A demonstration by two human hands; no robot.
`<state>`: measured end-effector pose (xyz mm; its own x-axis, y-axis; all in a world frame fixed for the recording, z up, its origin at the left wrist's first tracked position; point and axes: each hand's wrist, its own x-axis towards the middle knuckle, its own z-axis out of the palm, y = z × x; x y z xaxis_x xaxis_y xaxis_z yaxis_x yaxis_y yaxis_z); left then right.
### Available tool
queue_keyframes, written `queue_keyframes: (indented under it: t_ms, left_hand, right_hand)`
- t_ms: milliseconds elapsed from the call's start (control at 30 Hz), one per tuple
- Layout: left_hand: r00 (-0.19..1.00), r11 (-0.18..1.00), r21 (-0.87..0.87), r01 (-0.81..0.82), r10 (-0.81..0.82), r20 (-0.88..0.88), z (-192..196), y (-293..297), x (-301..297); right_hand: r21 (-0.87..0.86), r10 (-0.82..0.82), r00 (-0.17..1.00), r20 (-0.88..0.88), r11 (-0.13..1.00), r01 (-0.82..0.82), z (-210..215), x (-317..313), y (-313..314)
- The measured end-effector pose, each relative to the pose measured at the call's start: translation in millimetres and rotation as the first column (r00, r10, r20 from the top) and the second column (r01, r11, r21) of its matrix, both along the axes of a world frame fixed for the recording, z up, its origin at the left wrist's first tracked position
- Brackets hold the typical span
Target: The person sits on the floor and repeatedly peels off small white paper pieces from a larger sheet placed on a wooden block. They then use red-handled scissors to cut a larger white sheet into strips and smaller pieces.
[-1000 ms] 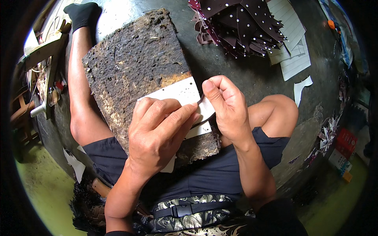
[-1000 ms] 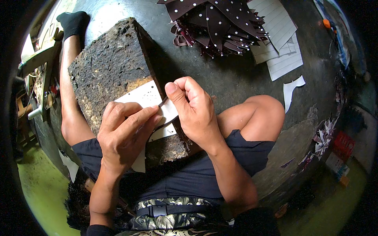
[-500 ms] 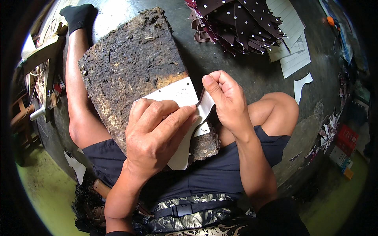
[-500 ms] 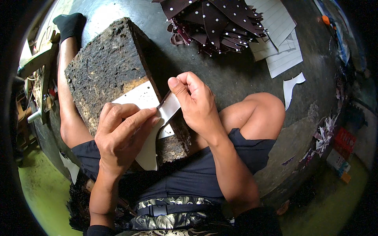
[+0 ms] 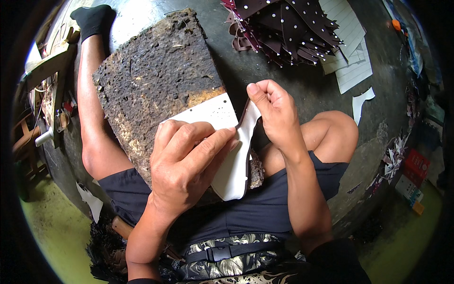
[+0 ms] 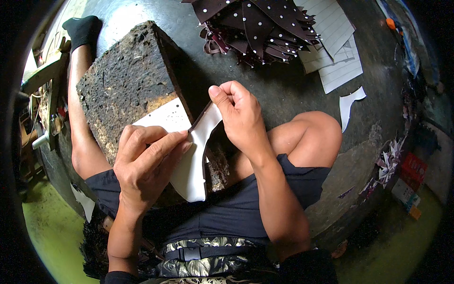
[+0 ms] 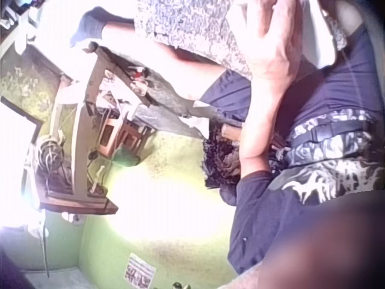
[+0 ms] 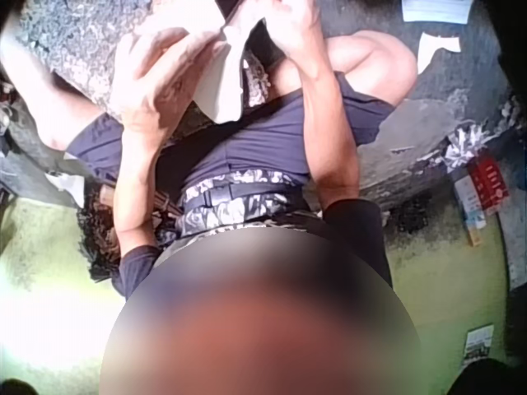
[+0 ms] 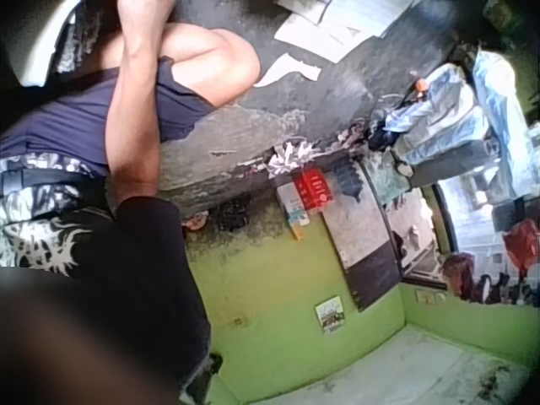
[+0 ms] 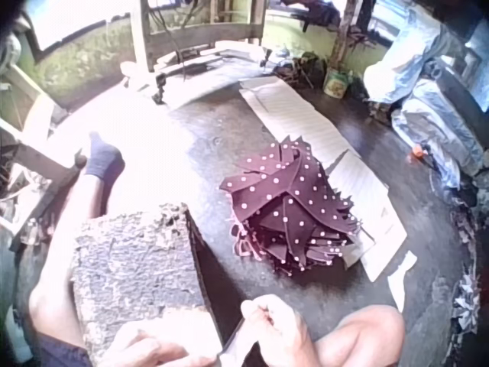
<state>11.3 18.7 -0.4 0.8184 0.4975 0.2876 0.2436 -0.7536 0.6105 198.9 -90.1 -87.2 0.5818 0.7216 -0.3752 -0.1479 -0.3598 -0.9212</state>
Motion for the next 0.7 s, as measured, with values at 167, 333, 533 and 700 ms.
queue_keyframes:
  t_ms: [167,333,533,700]
  left_hand:
    - [1.0,1.0,0.016,-0.007,0.007,0.008,-1,-1,1]
    - [0.999,0.999,0.025,-0.029,0.028,0.029,-3,-4,1]
    - [0.999,0.999,0.024,-0.042,0.041,0.005,-2,-5,1]
    - [0.999,0.999,0.019,-0.039,0.039,0.008,-2,-5,2]
  right_hand:
    - [-0.005,-0.321,0.9,-0.296,0.942,0.335,3,-2,3]
    - [0.134,-0.278,0.607,-0.744,0.828,0.544,46,-25,-14]
    - [0.302,-0.229,0.879,-0.419,0.877,0.372,63,-54,-5]
    - [0.306,-0.222,0.877,-0.426,0.877,0.371,58,-46,-3]
